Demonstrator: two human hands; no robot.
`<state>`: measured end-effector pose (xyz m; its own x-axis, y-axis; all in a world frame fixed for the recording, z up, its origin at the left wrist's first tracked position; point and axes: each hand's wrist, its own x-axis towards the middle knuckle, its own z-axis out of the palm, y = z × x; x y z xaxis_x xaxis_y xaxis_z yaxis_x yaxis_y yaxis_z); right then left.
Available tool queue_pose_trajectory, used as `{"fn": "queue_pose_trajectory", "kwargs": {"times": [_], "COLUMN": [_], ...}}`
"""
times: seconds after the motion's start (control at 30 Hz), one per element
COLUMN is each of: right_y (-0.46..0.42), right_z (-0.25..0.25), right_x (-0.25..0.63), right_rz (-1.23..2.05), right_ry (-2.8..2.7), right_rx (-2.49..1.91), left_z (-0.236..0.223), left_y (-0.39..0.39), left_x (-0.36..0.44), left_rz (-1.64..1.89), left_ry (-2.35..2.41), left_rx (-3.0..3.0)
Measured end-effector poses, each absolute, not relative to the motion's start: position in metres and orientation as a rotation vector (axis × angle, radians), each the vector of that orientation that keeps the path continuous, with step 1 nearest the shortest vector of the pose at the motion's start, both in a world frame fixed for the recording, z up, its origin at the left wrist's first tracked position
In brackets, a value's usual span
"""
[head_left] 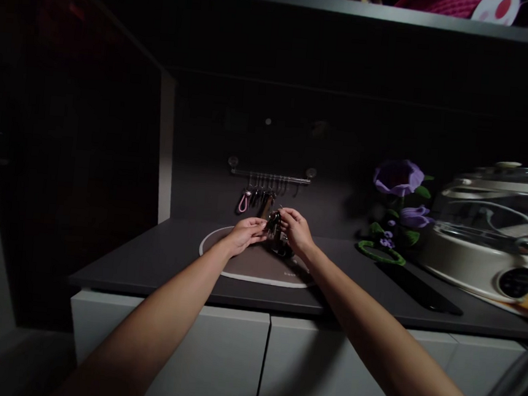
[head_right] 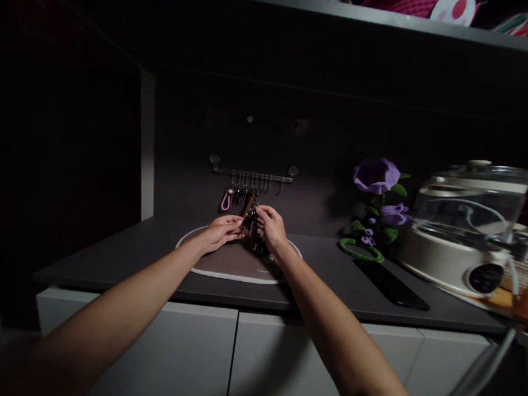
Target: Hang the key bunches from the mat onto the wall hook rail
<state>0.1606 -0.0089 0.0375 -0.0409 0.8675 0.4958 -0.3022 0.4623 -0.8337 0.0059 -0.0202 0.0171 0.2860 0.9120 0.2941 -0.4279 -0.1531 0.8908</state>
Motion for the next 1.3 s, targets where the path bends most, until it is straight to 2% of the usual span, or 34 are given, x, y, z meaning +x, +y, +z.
{"fn": "queue_pose_trajectory", "kwargs": {"times": [0.43, 0.73, 1.3], "right_y": [0.026, 0.057, 0.089], "right_z": [0.078, 0.097, 0.098], "right_x": [0.156, 0.144, 0.131], "right_rz": [0.954, 1.043, 1.039], "right_ry": [-1.108, -0.889, -0.667], "right_rx": [-0.613, -0.657, -0.749], "left_z": [0.010, 0.009, 0.003], "left_y": [-0.008, -0.011, -0.001], "left_x": [0.005, 0.005, 0.005], "left_rz": [1.296, 1.355, 1.375], "left_ry": [0.676, 0.802, 0.815], "left_rx": [1.215, 1.119, 1.076]}}
